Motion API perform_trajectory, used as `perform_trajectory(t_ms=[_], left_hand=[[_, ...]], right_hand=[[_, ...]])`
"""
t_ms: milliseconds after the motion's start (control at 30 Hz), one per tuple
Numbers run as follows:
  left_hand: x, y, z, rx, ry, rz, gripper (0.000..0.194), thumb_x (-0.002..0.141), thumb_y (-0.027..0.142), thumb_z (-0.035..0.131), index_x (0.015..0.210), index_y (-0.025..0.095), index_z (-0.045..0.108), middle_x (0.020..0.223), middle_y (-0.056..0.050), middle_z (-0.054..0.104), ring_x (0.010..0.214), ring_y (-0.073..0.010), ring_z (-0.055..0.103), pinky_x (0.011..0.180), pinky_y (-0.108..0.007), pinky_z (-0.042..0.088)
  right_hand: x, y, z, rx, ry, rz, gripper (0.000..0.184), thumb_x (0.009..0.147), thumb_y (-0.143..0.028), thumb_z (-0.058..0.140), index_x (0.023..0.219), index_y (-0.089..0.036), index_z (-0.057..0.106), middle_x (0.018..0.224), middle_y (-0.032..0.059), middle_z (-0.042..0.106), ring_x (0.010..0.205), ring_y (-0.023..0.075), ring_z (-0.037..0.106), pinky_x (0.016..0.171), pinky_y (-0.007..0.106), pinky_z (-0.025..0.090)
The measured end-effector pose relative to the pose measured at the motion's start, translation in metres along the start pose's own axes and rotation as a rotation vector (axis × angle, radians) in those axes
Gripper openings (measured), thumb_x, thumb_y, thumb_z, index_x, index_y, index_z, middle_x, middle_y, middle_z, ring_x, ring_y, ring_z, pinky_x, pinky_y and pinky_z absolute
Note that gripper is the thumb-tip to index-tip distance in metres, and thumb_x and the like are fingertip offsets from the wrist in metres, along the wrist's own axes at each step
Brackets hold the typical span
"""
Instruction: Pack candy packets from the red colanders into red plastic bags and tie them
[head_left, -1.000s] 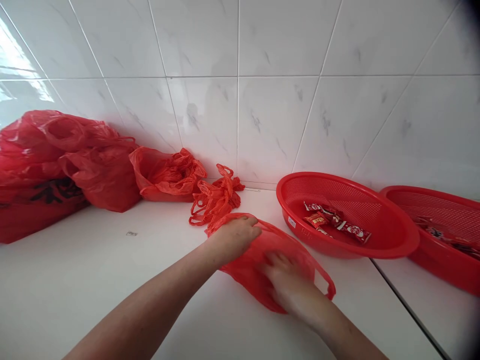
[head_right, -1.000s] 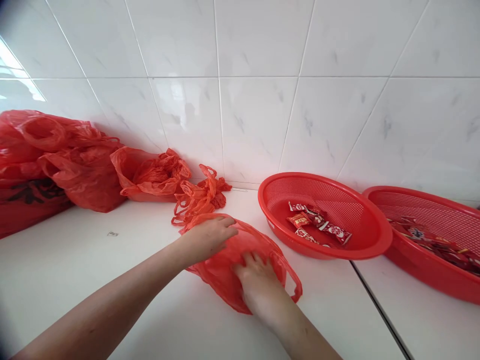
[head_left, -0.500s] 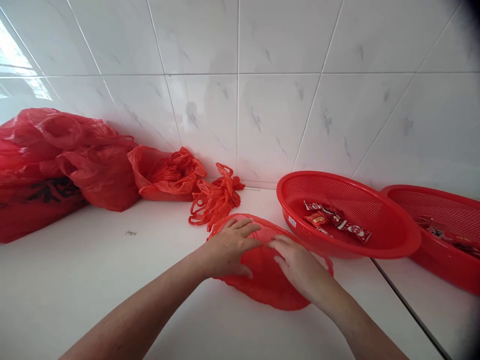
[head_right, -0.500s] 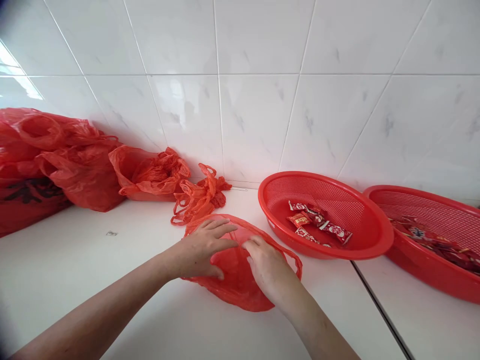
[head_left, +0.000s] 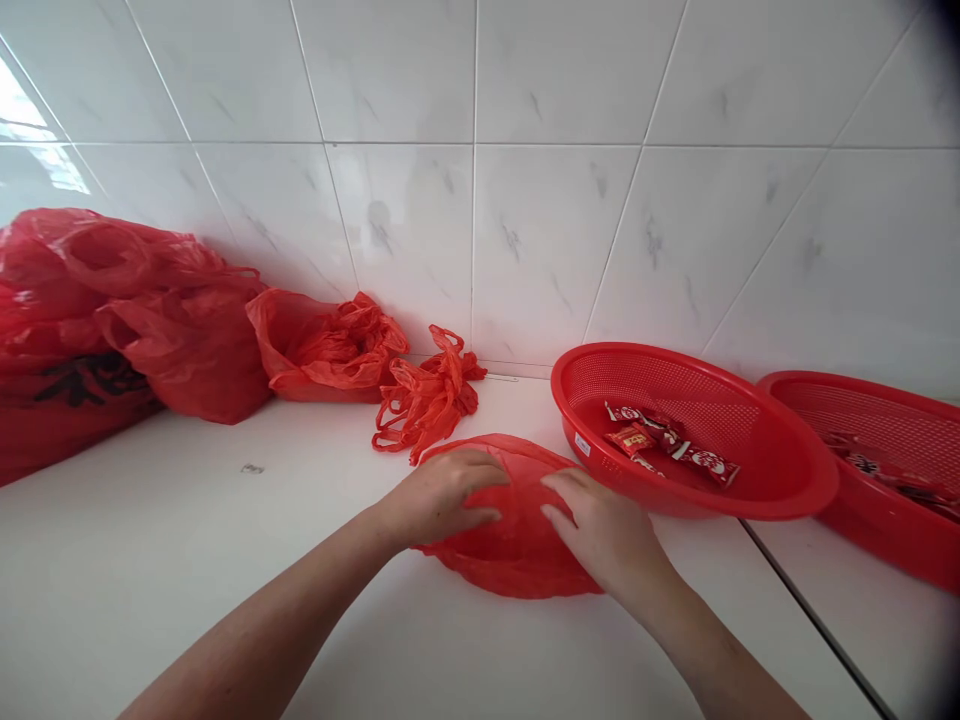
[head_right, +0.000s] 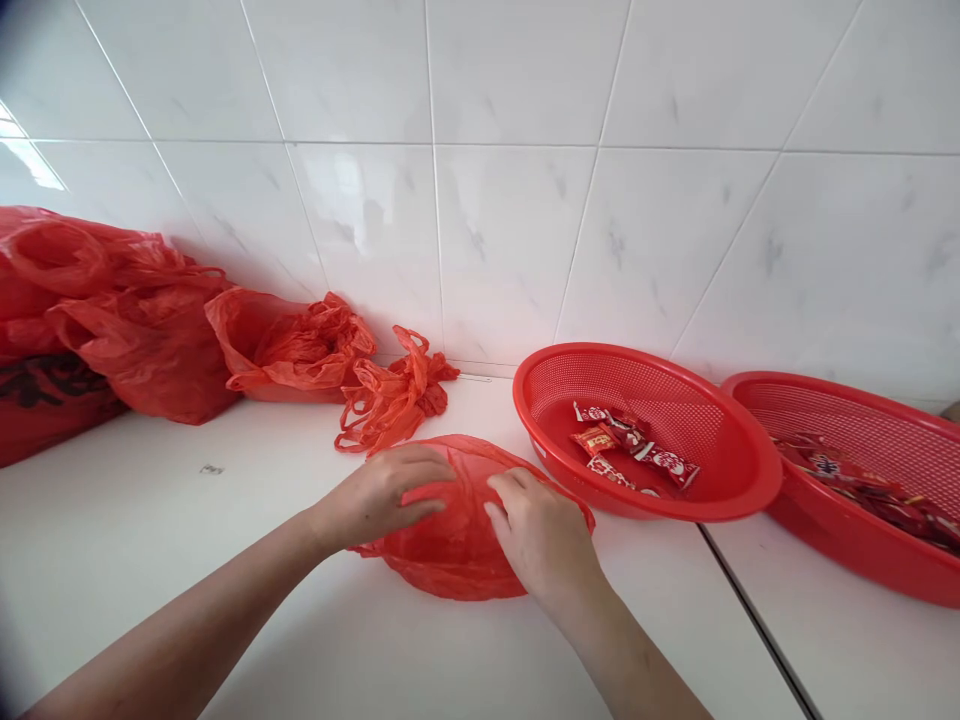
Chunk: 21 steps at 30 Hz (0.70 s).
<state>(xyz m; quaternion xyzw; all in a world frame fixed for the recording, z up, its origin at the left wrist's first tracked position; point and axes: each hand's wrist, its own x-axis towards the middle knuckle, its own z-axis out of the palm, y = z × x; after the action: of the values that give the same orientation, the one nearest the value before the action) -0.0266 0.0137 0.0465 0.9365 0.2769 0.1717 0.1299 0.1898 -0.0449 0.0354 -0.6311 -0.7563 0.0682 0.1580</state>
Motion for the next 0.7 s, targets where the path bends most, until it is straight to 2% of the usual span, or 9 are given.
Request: perform_trajectory(t_ms=[67, 133, 233, 300, 400, 467, 533, 600, 700], left_hand=[[-0.002, 0.003, -0.004, 0.042, 0.196, 0.017, 0.021, 0.085, 0.022, 0.052, 0.103, 0.021, 0.063, 0.100, -0.006, 0.065, 0.094, -0.0174, 0.058, 0.084, -0.030, 0.046], [-0.008, 0.001, -0.008, 0.093, 0.443, -0.043, 0.017, 0.086, 0.022, 0.051, 0.098, 0.020, 0.063, 0.097, -0.005, 0.065, 0.093, -0.0176, 0.058, 0.085, -0.032, 0.045], [-0.023, -0.007, -0.011, 0.054, 0.787, -0.277, 0.016, 0.084, 0.027, 0.055, 0.096, 0.020, 0.062, 0.098, -0.005, 0.062, 0.091, -0.0175, 0.057, 0.082, -0.031, 0.045], [-0.034, -0.015, -0.010, -0.092, 0.910, -0.435, 0.019, 0.084, 0.032, 0.054, 0.098, 0.020, 0.060, 0.099, -0.004, 0.060, 0.088, -0.0169, 0.057, 0.079, -0.029, 0.046], [-0.049, -0.025, 0.002, -0.325, 0.981, -0.565, 0.024, 0.088, 0.037, 0.046, 0.100, 0.020, 0.057, 0.100, -0.004, 0.059, 0.089, -0.0167, 0.054, 0.077, -0.028, 0.044], [-0.055, -0.029, 0.014, -0.436, 0.999, -0.592, 0.026, 0.090, 0.040, 0.041, 0.101, 0.020, 0.056, 0.101, -0.004, 0.058, 0.090, -0.0169, 0.052, 0.075, -0.027, 0.044], [-0.059, -0.030, 0.027, -0.537, 0.983, -0.586, 0.030, 0.090, 0.043, 0.038, 0.104, 0.021, 0.054, 0.106, -0.005, 0.056, 0.089, -0.0170, 0.051, 0.073, -0.027, 0.044], [-0.061, -0.031, 0.037, -0.610, 0.940, -0.553, 0.035, 0.090, 0.046, 0.036, 0.110, 0.022, 0.052, 0.110, -0.006, 0.054, 0.090, -0.0177, 0.051, 0.075, -0.029, 0.044], [-0.063, -0.032, 0.043, -0.635, 0.886, -0.510, 0.040, 0.088, 0.050, 0.037, 0.114, 0.023, 0.050, 0.110, -0.006, 0.054, 0.093, -0.0198, 0.051, 0.081, -0.032, 0.044]], right_hand=[[-0.006, -0.008, -0.009, 0.045, 0.091, -0.019, 0.026, 0.088, -0.026, 0.041, 0.103, -0.024, 0.063, 0.105, 0.0053, 0.065, 0.090, 0.0196, 0.061, 0.072, 0.030, 0.045], [-0.012, -0.009, -0.022, 0.113, 0.188, -0.030, 0.026, 0.088, -0.029, 0.042, 0.101, -0.025, 0.064, 0.103, 0.0049, 0.066, 0.088, 0.0193, 0.062, 0.070, 0.028, 0.046], [-0.017, 0.004, -0.052, 0.165, 0.375, 0.049, 0.024, 0.086, -0.035, 0.047, 0.100, -0.026, 0.064, 0.101, 0.0038, 0.068, 0.083, 0.0184, 0.062, 0.069, 0.027, 0.045], [-0.011, 0.025, -0.074, 0.118, 0.463, 0.187, 0.022, 0.084, -0.037, 0.051, 0.098, -0.027, 0.064, 0.095, 0.0027, 0.068, 0.077, 0.0172, 0.062, 0.069, 0.028, 0.044], [0.008, 0.072, -0.101, -0.038, 0.364, 0.370, 0.026, 0.082, -0.040, 0.050, 0.097, -0.024, 0.065, 0.087, 0.0059, 0.068, 0.075, 0.0196, 0.060, 0.062, 0.029, 0.038], [0.023, 0.105, -0.107, -0.109, 0.200, 0.371, 0.031, 0.084, -0.039, 0.045, 0.097, -0.019, 0.064, 0.091, 0.0111, 0.067, 0.075, 0.0198, 0.060, 0.060, 0.030, 0.035], [0.035, 0.133, -0.106, -0.127, -0.019, 0.402, 0.026, 0.083, -0.032, 0.046, 0.091, -0.016, 0.065, 0.087, 0.0119, 0.067, 0.072, 0.0191, 0.059, 0.061, 0.031, 0.034], [0.041, 0.152, -0.102, -0.114, -0.103, 0.402, 0.020, 0.078, -0.022, 0.051, 0.088, -0.014, 0.066, 0.083, 0.0121, 0.068, 0.071, 0.0185, 0.060, 0.061, 0.030, 0.034], [0.046, 0.161, -0.096, -0.079, -0.164, 0.370, 0.022, 0.071, -0.011, 0.055, 0.088, -0.016, 0.068, 0.077, 0.0077, 0.068, 0.065, 0.0152, 0.060, 0.059, 0.027, 0.037]])
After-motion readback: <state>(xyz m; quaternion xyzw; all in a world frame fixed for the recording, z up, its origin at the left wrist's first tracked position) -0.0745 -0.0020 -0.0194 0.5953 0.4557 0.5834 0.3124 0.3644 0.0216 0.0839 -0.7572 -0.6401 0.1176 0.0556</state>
